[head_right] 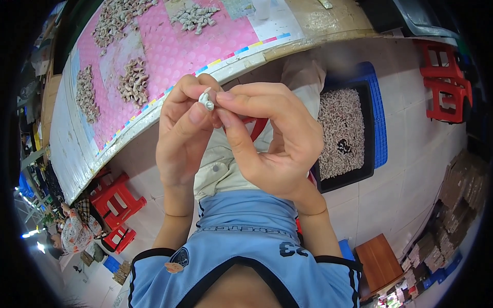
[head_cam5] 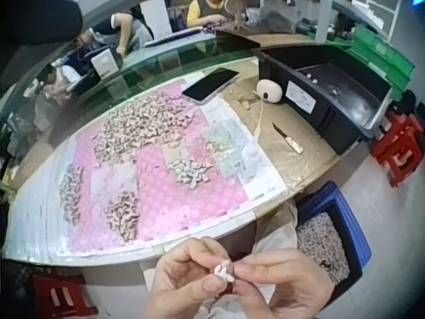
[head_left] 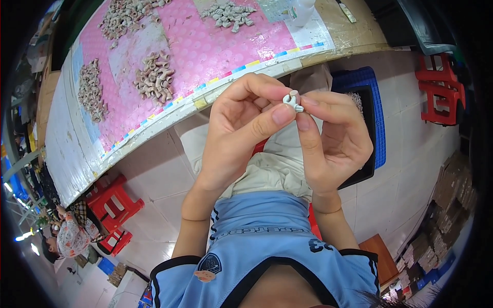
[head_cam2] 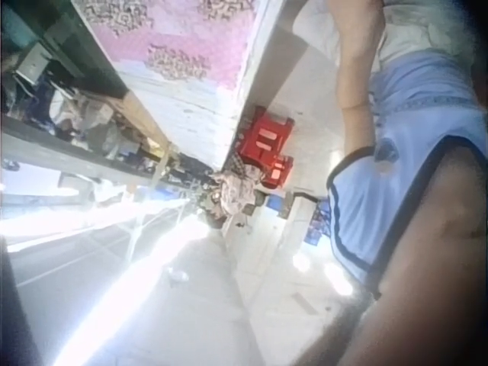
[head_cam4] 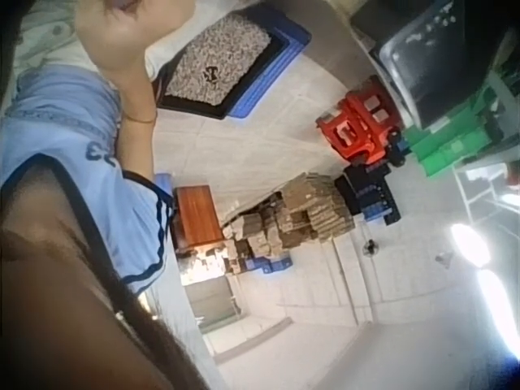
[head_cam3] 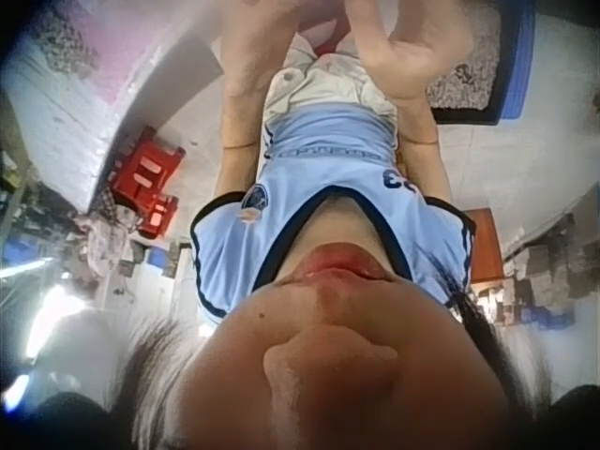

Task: Assembling small plastic components by applying adhesive and joining parts.

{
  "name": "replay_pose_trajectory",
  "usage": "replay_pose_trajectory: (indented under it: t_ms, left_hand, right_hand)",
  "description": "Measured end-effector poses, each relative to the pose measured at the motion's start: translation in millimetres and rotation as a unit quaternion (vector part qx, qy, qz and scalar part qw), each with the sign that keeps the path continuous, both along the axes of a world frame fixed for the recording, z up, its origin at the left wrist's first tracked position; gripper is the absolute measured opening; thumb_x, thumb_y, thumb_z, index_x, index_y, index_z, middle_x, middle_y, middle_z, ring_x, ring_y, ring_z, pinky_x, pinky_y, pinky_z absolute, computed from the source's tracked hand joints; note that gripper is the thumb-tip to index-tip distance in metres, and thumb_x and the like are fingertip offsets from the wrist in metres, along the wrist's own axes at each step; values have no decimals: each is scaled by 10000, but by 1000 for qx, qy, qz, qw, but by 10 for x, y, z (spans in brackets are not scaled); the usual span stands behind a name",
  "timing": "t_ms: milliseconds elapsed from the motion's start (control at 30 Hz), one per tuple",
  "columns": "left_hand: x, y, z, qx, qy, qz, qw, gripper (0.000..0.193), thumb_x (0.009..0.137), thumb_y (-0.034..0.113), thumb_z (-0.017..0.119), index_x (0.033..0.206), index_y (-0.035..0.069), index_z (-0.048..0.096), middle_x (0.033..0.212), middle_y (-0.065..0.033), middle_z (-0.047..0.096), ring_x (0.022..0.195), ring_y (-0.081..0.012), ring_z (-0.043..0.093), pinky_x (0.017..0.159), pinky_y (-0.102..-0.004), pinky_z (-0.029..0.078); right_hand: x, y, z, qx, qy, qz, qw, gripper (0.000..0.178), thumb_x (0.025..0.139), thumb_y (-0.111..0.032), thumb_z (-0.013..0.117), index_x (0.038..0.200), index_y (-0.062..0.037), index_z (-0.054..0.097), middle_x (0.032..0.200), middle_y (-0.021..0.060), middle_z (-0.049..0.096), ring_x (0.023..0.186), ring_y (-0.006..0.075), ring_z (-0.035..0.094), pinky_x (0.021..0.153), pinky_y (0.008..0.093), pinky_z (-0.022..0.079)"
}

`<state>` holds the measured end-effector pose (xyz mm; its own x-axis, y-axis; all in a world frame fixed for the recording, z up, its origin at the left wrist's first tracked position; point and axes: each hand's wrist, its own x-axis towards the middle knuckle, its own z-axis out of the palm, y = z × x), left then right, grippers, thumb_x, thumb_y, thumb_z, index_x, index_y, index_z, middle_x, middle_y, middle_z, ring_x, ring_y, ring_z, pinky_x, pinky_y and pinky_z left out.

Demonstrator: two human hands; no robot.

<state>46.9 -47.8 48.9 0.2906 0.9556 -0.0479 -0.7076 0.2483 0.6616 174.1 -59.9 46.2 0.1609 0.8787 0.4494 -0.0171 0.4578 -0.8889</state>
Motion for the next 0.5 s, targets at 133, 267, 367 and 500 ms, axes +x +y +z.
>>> replay_pose_trajectory:
  t_ms: [133, 267, 367, 500]
  left_hand:
    - [-16, 24, 58, -13, 2, -50, 999, 205, 775, 11, 633, 968, 6, 566, 908, -41, 558, 841, -88, 516, 744, -206, 411]
    - [-21, 6, 132, -52, 30, -60, 996, 232, 748, -4, 645, 974, -6, 594, 879, -36, 547, 795, -85, 499, 715, -202, 394]
    - [-26, -8, 53, 19, 10, -44, 999, 243, 720, -33, 655, 959, -14, 621, 846, -43, 541, 766, -85, 488, 689, -199, 384]
    - [-38, -5, 67, 43, -5, -46, 998, 240, 680, -79, 671, 910, -18, 638, 835, -63, 547, 758, -97, 501, 684, -204, 391]
  right_hand:
    - [14, -15, 26, -7, 18, 19, 1000, 224, 682, 141, 611, 882, 41, 614, 869, 141, 610, 751, 168, 597, 639, 226, 477]
    - [34, -52, 54, -16, 51, 42, 998, 227, 686, 149, 599, 886, 44, 614, 877, 144, 606, 729, 157, 596, 623, 220, 472]
    - [52, -68, 74, -31, 89, 77, 993, 212, 699, 146, 594, 886, 48, 609, 886, 148, 600, 719, 148, 594, 618, 218, 471]
    - [68, -79, 105, -50, 154, 129, 978, 173, 724, 131, 590, 878, 53, 596, 887, 154, 593, 700, 144, 591, 612, 222, 471]
